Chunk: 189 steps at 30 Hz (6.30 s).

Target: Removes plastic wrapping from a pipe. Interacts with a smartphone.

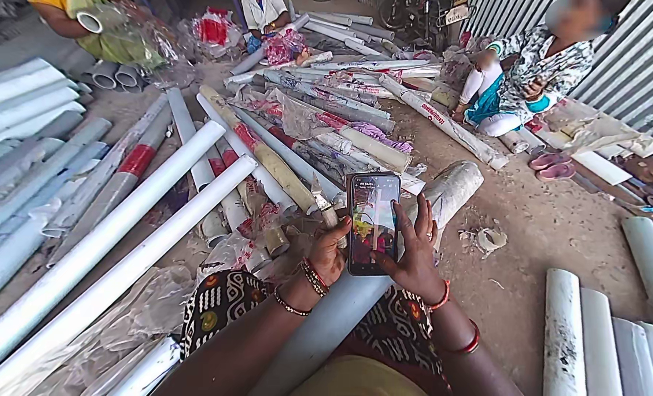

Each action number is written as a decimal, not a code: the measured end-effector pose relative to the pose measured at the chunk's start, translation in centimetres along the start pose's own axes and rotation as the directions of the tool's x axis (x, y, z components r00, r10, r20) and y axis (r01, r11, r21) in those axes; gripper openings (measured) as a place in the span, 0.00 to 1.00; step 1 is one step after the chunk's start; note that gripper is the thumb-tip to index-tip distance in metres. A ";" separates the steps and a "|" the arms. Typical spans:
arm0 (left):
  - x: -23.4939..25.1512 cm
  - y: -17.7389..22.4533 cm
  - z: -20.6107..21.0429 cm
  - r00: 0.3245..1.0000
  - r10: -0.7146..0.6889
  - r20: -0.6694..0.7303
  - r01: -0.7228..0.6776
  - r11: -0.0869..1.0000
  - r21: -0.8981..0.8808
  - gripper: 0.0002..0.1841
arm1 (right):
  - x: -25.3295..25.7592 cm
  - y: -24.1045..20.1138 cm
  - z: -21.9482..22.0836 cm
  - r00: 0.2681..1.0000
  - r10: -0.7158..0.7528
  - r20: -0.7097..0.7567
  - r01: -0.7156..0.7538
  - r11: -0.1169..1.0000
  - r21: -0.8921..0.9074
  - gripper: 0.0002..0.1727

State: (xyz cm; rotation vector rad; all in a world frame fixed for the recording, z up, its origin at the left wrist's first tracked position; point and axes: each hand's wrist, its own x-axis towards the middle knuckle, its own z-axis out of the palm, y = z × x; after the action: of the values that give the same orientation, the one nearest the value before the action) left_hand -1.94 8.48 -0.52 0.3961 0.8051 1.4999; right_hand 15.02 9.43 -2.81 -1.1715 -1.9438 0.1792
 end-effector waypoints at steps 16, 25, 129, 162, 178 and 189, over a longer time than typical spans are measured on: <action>0.2 -0.1 -0.3 1.000 -0.009 0.002 0.009 1.000 -0.004 0.09 | 0.2 0.0 0.1 1.000 0.004 0.004 -0.004 1.000 0.024 0.52; 0.0 0.1 0.1 1.000 -0.021 -0.013 0.021 1.000 -0.017 0.09 | 0.0 0.0 -0.4 0.988 -0.024 -0.150 0.042 0.992 0.119 0.44; -0.2 0.1 0.3 1.000 -0.012 0.002 0.012 1.000 0.000 0.10 | -0.5 0.4 -0.7 0.922 -0.220 -0.318 0.252 0.966 0.063 0.11; 0.0 0.2 0.3 0.995 -0.074 -0.072 0.075 0.997 0.016 0.08 | -0.7 0.1 -2.7 0.973 -0.146 0.179 0.154 0.988 -0.027 0.52; 0.0 0.1 0.1 0.998 -0.052 -0.018 0.053 0.998 0.037 0.09 | -0.5 0.6 -2.5 0.987 -0.120 0.111 0.125 0.991 -0.045 0.44; -0.4 0.2 0.4 0.999 -0.043 -0.029 0.044 0.998 0.034 0.09 | -0.7 0.7 -2.1 0.987 -0.161 0.013 0.161 0.986 -0.036 0.28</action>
State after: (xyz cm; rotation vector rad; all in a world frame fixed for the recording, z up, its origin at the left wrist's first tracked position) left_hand -1.75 8.24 -0.04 0.3811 0.8582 1.4557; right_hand 17.12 8.69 -2.21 -1.0331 -2.0478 0.0636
